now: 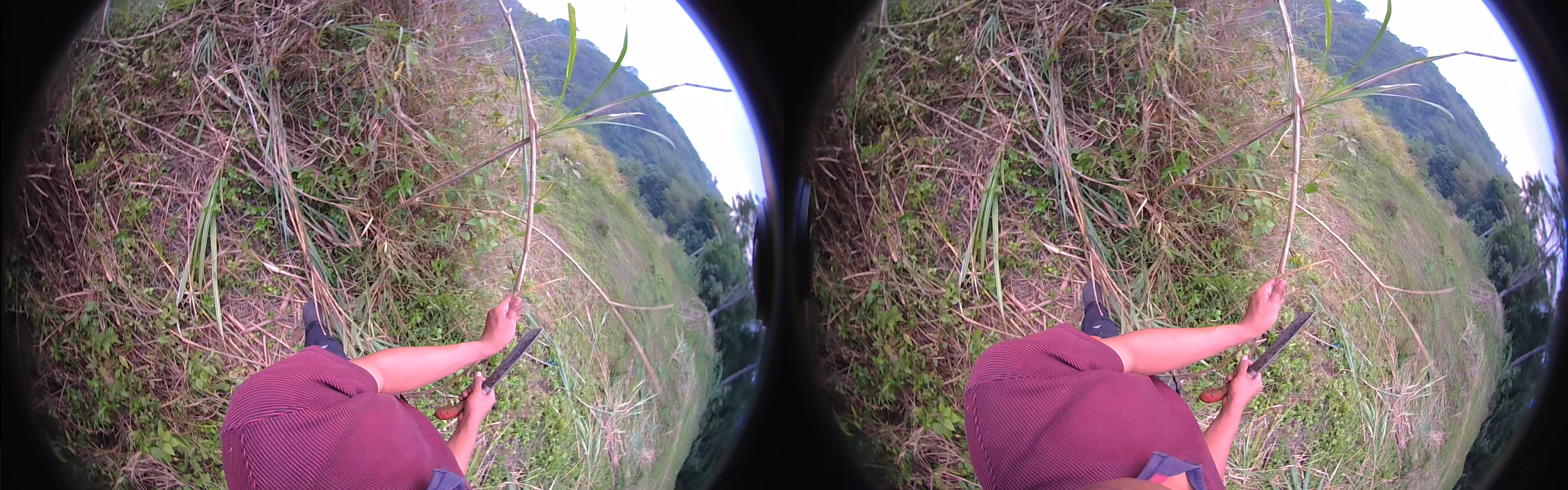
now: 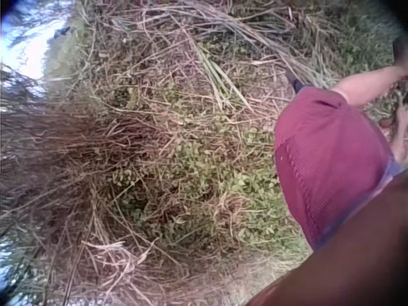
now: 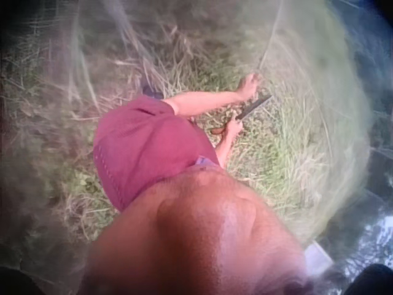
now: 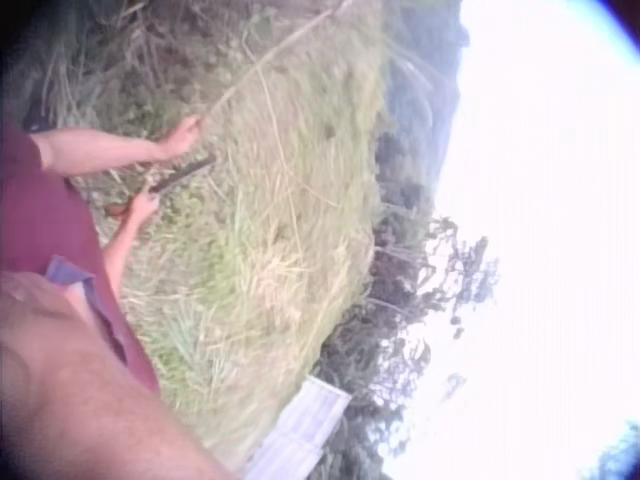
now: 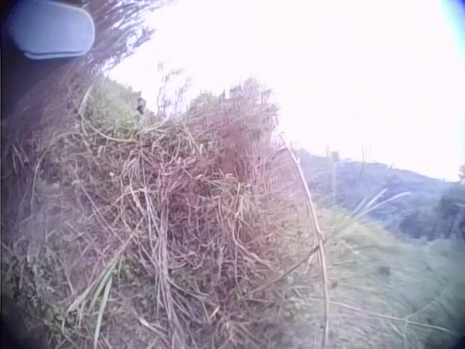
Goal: The person uses a machete to trim and clean long, thin sticks in an outdoor grassy area. They repeatedly cut off leaves and side branches, then scrape the surface of the sticks to remove bark and smooth them. The person handles the sticks one at a time, rotating them to access different sides.
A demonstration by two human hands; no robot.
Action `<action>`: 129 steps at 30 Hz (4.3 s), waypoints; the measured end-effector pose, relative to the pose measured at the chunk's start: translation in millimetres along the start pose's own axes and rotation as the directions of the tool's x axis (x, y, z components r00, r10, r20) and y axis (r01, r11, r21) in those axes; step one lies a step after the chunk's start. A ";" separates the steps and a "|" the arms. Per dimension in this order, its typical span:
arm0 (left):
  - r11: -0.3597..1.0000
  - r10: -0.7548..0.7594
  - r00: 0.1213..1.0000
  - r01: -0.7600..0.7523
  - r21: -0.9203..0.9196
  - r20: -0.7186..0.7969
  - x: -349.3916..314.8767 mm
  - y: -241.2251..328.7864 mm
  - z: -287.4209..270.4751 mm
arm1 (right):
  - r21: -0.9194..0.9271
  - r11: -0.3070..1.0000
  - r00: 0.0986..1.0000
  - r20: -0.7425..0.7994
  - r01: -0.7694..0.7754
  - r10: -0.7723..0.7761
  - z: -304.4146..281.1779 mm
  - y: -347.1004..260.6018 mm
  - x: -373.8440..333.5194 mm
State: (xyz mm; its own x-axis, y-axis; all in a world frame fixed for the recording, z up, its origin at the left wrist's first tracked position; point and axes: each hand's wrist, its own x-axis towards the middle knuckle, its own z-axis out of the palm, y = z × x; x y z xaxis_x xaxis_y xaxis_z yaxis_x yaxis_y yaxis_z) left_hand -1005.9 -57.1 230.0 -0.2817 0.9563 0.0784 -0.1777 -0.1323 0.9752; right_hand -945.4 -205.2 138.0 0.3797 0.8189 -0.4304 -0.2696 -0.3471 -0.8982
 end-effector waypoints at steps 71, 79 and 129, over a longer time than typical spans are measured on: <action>0.904 -0.099 0.760 0.338 0.261 -0.643 507.1 -96.4 -781.4 | -0.979 0.134 0.973 -0.124 -0.152 0.197 343.0 212.4 2.3; 0.964 -0.096 0.800 0.224 0.146 -0.592 425.3 18.1 -674.1 | -0.951 0.255 0.977 -0.135 -0.174 0.164 220.6 210.1 -48.1; 0.943 -0.167 0.812 0.298 0.150 -0.560 171.7 74.7 -367.8 | -0.241 0.970 0.992 -0.107 0.037 -0.065 106.4 90.7 -238.2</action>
State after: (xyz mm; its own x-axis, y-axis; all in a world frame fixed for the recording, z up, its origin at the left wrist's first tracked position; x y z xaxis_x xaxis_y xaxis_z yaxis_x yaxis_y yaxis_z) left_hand -1414.3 1.3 240.0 -0.7268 0.6522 -0.2156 -0.1104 0.1989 0.9738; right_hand -1154.4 -383.1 168.6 0.4886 0.7861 -0.3785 -0.0342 -0.4163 -0.9086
